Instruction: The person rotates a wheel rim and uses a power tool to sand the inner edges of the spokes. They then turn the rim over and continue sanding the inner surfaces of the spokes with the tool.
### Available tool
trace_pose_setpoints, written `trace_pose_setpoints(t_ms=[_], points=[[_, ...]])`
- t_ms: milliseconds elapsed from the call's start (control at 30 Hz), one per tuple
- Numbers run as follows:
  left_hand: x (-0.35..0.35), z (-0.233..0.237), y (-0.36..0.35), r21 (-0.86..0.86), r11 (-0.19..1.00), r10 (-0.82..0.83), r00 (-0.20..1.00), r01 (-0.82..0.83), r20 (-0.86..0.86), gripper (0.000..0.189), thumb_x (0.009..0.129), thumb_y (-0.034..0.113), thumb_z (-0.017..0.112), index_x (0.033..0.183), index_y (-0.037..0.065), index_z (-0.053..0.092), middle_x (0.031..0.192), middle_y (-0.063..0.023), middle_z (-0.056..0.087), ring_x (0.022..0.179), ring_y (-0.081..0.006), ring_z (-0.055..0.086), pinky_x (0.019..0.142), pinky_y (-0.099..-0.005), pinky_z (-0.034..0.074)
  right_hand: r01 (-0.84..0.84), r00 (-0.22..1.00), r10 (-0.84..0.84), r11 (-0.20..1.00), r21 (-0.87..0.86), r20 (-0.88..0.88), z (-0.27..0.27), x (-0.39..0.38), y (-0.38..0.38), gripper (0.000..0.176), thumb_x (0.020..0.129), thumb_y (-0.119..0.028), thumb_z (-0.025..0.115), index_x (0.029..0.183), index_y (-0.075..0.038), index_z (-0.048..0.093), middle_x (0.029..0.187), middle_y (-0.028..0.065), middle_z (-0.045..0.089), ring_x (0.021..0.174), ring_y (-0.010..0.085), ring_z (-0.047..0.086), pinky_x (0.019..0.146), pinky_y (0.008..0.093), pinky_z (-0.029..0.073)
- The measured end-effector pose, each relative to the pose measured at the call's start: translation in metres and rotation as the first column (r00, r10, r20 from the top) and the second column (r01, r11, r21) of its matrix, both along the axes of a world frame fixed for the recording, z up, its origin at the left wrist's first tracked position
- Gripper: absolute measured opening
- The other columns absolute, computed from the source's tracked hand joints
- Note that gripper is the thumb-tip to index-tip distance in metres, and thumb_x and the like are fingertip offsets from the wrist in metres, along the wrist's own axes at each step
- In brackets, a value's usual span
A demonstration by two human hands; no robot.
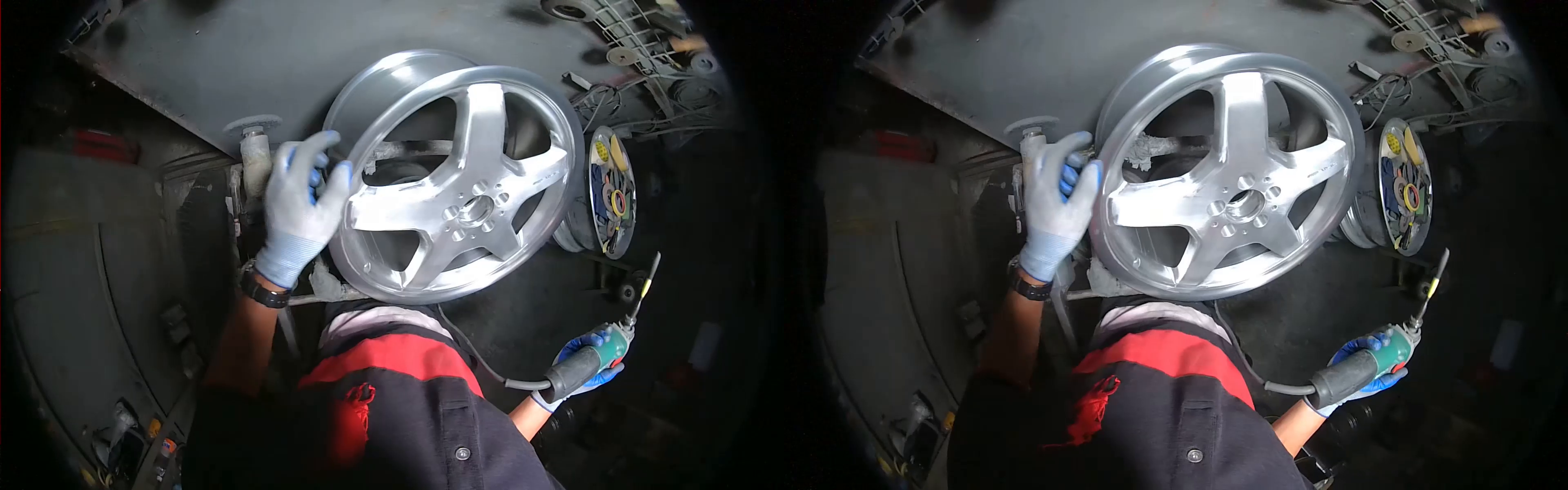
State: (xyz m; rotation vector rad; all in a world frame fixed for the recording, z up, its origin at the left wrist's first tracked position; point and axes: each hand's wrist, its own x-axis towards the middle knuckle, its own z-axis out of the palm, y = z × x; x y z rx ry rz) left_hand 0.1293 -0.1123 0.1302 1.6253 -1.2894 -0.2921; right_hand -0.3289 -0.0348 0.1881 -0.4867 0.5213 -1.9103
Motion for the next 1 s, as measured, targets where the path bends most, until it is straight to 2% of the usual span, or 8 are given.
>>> trace_pose_setpoints(t_ms=[33, 200, 333, 400, 733, 800, 833, 1000], points=[[-0.001, -0.006, 0.0, 0.031, 0.999, -0.027, 0.999, 0.028, -0.044, 0.032, 0.088, 0.012, 0.071, 0.119, 0.008, 0.067, 0.093, -0.0069, 0.055, 0.069, -0.0142, 0.054, 0.065, -0.0292, 0.049, 0.118, 0.992, -0.118, 0.993, -0.018, -0.039, 0.0, 0.002, -0.002, 0.063, 0.094, -0.04, 0.065, 0.141, -0.003, 0.046, 0.125, 0.0148, 0.06, 0.108, 0.0247, 0.064, 0.09, 0.036, 0.056], [0.001, -0.02, -0.004, -0.031, 0.993, -0.116, 0.987, 0.113, -0.111, 0.027, 0.089, 0.015, 0.07, 0.114, 0.004, 0.067, 0.089, -0.0118, 0.063, 0.072, -0.0258, 0.064, 0.066, -0.0368, 0.054, 0.121, 0.992, -0.125, 0.988, -0.099, -0.037, 0.01, -0.002, 0.004, 0.063, 0.093, -0.036, 0.064, 0.143, -0.003, 0.045, 0.133, 0.015, 0.057, 0.112, 0.0247, 0.062, 0.091, 0.035, 0.055], [0.011, -0.035, -0.003, -0.077, 0.981, -0.184, 0.977, 0.176, -0.104, 0.028, 0.09, 0.012, 0.07, 0.116, 0.001, 0.066, 0.085, -0.0076, 0.059, 0.068, -0.0159, 0.057, 0.062, -0.0297, 0.049, 0.072, 0.997, -0.072, 0.991, -0.114, 0.009, 0.02, 0.006, 0.004, 0.063, 0.092, -0.036, 0.064, 0.143, -0.003, 0.046, 0.133, 0.0169, 0.057, 0.117, 0.0265, 0.061, 0.093, 0.0359, 0.054], [0.015, -0.04, -0.001, -0.101, 0.972, -0.218, 0.973, 0.21, -0.074, 0.029, 0.091, 0.012, 0.07, 0.116, 0.0, 0.066, 0.087, -0.0099, 0.061, 0.07, -0.0194, 0.06, 0.063, -0.0311, 0.05, 0.207, 0.978, -0.209, 0.975, -0.075, -0.015, 0.027, 0.016, -0.001, 0.066, 0.087, -0.037, 0.072, 0.138, -0.002, 0.05, 0.126, 0.0141, 0.062, 0.106, 0.0248, 0.065, 0.086, 0.0346, 0.056], [0.015, -0.053, 0.015, -0.046, 0.98, -0.198, 0.975, 0.195, -0.096, 0.031, 0.083, 0.014, 0.077, 0.112, 0.003, 0.07, 0.092, -0.0125, 0.067, 0.075, -0.0286, 0.066, 0.067, -0.0376, 0.054, 0.17, 0.985, -0.17, 0.985, -0.001, -0.016, 0.021, 0.046, -0.017, 0.064, 0.084, -0.032, 0.076, 0.136, -0.004, 0.051, 0.13, 0.0128, 0.062, 0.098, 0.0212, 0.067, 0.082, 0.0341, 0.056], [0.01, -0.057, 0.022, -0.02, 0.987, -0.162, 0.983, 0.16, -0.085, 0.034, 0.08, 0.012, 0.079, 0.111, 0.003, 0.071, 0.093, -0.0115, 0.068, 0.074, -0.0268, 0.066, 0.067, -0.0366, 0.054, 0.133, 0.991, -0.133, 0.99, 0.052, -0.008, 0.023, 0.059, -0.023, 0.063, 0.084, -0.031, 0.076, 0.136, -0.004, 0.051, 0.123, 0.012, 0.064, 0.095, 0.0205, 0.067, 0.083, 0.0337, 0.056], [0.013, -0.058, 0.022, -0.089, 0.974, -0.211, 0.977, 0.21, -0.003, 0.042, 0.08, 0.007, 0.08, 0.119, 0.0, 0.067, 0.094, -0.0069, 0.064, 0.073, -0.0159, 0.06, 0.064, -0.0272, 0.051, 0.144, 0.99, -0.144, 0.988, 0.061, -0.007, 0.022, 0.063, -0.026, 0.063, 0.084, -0.031, 0.076, 0.136, -0.004, 0.051, 0.123, 0.012, 0.064, 0.095, 0.0205, 0.067, 0.083, 0.0337, 0.056], [0.013, -0.063, 0.029, 0.02, 0.968, -0.248, 0.968, 0.249, -0.021, 0.046, 0.078, 0.011, 0.083, 0.118, -0.003, 0.064, 0.108, -0.0139, 0.07, 0.079, -0.0241, 0.065, 0.087, -0.0403, 0.051, 0.12, 0.99, -0.124, 0.991, 0.053, 0.067, 0.017, 0.085, -0.046, 0.077, 0.085, -0.028, 0.077, 0.143, 0.004, 0.039, 0.097, 0.0067, 0.065, 0.088, 0.0176, 0.065, 0.08, 0.0319, 0.055]])
